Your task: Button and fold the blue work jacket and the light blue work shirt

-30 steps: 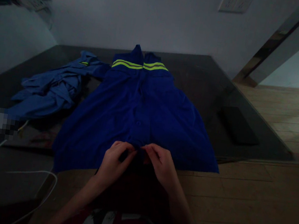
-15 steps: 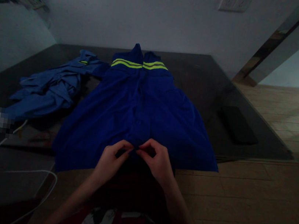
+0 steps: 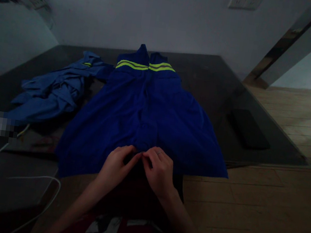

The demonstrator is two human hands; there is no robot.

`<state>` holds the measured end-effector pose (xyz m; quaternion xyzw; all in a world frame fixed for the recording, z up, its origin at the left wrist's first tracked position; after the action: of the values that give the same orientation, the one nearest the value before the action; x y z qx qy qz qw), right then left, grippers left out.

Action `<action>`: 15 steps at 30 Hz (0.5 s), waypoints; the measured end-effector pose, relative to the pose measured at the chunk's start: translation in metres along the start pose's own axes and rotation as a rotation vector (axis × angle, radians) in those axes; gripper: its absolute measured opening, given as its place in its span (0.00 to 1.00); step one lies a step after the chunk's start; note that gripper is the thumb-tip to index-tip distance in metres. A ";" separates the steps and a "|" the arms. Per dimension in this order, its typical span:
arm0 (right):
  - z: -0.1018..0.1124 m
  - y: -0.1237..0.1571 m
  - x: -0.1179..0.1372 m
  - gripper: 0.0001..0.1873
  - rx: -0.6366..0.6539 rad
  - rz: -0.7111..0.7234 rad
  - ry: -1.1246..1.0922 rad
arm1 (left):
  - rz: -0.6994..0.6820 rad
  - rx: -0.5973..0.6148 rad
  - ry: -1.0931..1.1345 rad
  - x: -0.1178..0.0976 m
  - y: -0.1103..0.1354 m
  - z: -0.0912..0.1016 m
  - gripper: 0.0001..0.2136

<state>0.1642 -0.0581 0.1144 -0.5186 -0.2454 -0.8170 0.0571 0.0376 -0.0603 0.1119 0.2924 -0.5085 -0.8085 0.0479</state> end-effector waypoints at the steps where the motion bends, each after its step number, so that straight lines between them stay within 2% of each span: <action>1: 0.000 0.000 0.002 0.07 -0.009 0.015 0.007 | -0.010 -0.005 -0.008 -0.001 0.000 0.000 0.12; 5: 0.003 0.000 0.004 0.07 -0.030 0.033 -0.019 | -0.051 -0.040 0.037 -0.002 0.001 -0.001 0.13; 15: 0.005 0.001 -0.003 0.02 -0.046 -0.080 -0.172 | -0.106 -0.096 0.205 -0.009 0.003 0.007 0.11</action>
<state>0.1698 -0.0576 0.1139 -0.5780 -0.2510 -0.7764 -0.0087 0.0405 -0.0526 0.1201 0.3971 -0.4454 -0.7994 0.0708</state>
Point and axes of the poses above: each hand's wrist, its own y-axis away from the middle knuckle, its own z-axis out of the back of the hand, x = y × z, the point moved 7 cm from there along -y, towards the middle knuckle, and after that the axes turned 11 degrees about x, right-handed, at the moved point
